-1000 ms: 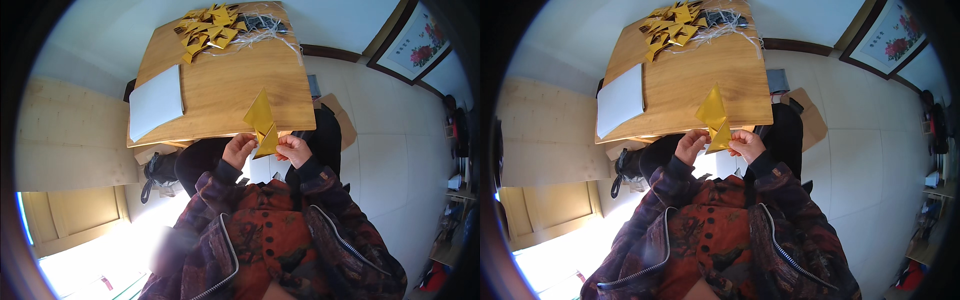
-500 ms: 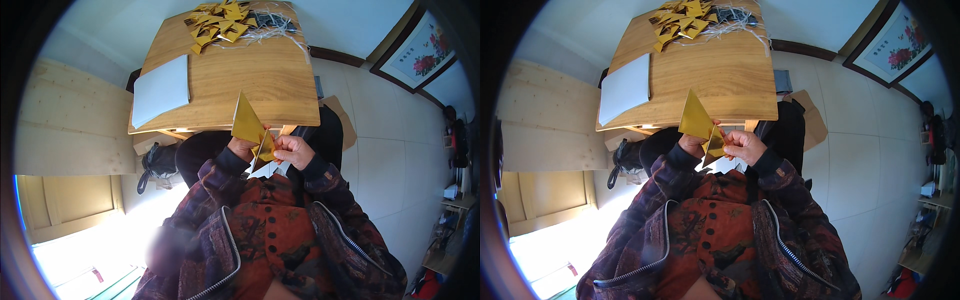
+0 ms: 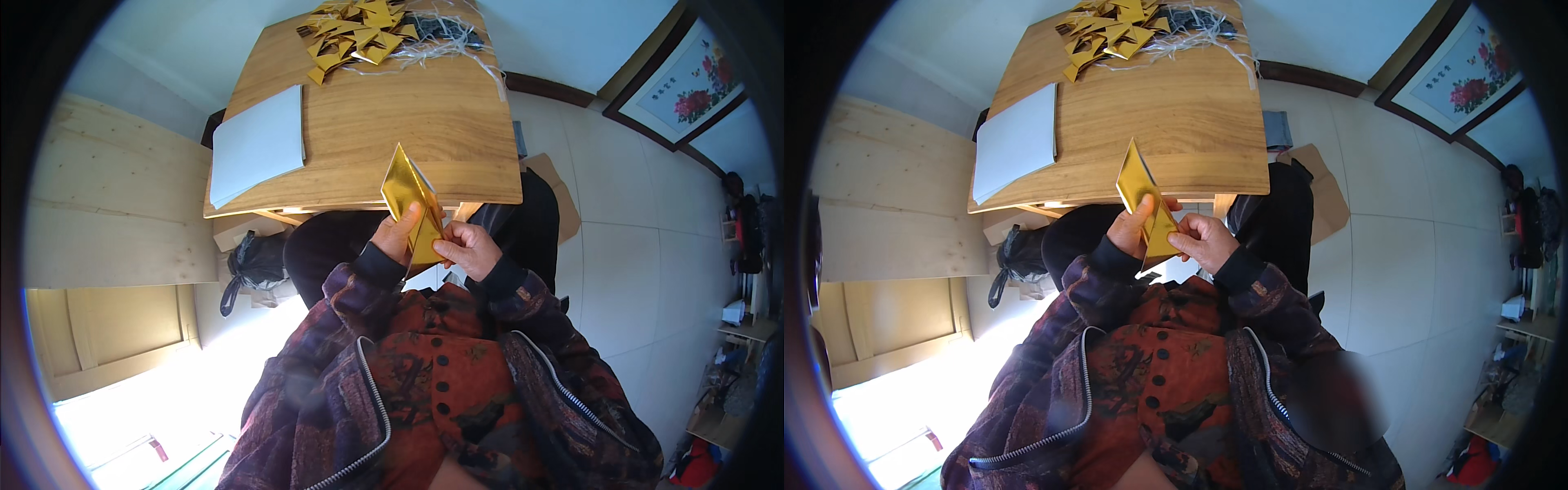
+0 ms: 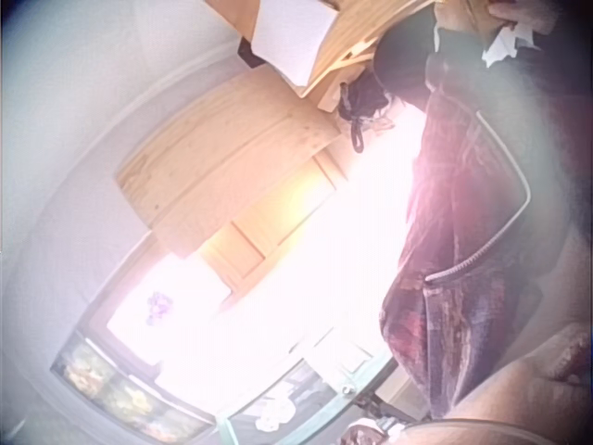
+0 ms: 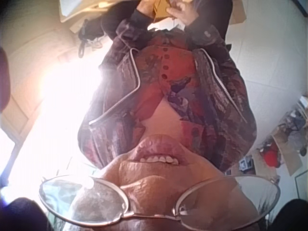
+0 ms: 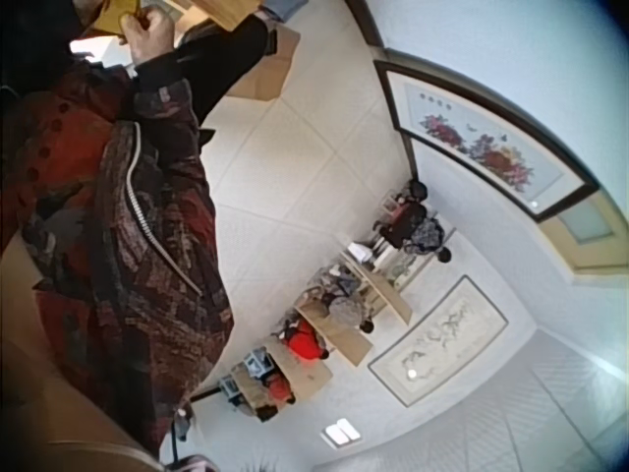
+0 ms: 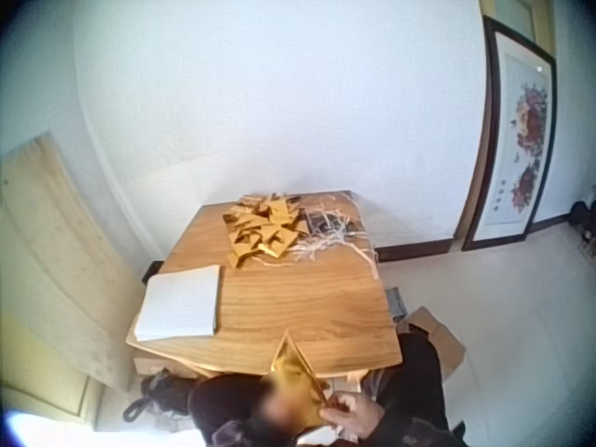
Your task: The person folds a rectangular sheet of gold-colored paper by hand on a wooden table, creating a triangular origami shape. They repeat the folding sequence with a second sheet, pressing creases and tucking flaps to form a compact folded piece.
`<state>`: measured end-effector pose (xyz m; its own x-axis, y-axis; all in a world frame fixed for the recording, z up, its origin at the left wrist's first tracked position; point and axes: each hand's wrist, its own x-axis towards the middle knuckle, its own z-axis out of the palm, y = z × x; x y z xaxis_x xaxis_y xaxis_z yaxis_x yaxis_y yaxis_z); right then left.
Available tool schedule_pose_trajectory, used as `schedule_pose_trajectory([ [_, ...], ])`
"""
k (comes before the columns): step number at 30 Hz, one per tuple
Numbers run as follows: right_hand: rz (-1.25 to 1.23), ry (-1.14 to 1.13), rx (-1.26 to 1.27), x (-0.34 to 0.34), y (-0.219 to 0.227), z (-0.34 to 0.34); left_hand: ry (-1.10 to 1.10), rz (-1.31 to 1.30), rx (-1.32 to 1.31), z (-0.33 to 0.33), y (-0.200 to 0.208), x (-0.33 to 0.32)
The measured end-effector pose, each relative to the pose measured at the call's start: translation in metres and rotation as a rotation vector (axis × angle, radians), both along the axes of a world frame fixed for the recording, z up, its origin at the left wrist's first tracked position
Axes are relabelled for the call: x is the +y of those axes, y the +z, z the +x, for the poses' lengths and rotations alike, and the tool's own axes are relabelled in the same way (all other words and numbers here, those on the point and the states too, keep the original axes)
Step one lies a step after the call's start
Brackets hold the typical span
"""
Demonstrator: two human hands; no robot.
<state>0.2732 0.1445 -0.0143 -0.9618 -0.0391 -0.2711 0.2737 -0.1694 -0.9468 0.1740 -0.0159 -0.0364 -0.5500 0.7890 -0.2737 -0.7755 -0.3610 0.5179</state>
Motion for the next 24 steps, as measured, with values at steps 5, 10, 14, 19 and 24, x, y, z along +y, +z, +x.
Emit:
schedule_pose_trajectory([
  [5, -0.031, -0.084, 0.008, 0.001, -0.007, 0.0, -0.173, -0.062, 0.385, -0.003, 0.01, -0.006],
  [10, 0.041, -0.063, 0.041, 0.005, -0.009, 0.001, -0.128, -0.274, 0.422, 0.002, 0.003, -0.008],
  [14, -0.008, -0.03, 0.097, 0.015, -0.005, 0.003, -0.169, -0.374, 0.491, -0.005, 0.009, -0.014],
  [19, -0.186, -0.062, -0.008, 0.03, -0.003, -0.003, -0.227, -0.287, 0.407, -0.003, 0.018, -0.012],
  [24, -0.157, 0.014, 0.026, 0.025, -0.004, -0.007, -0.345, -0.575, 0.744, -0.01, 0.009, -0.003],
])
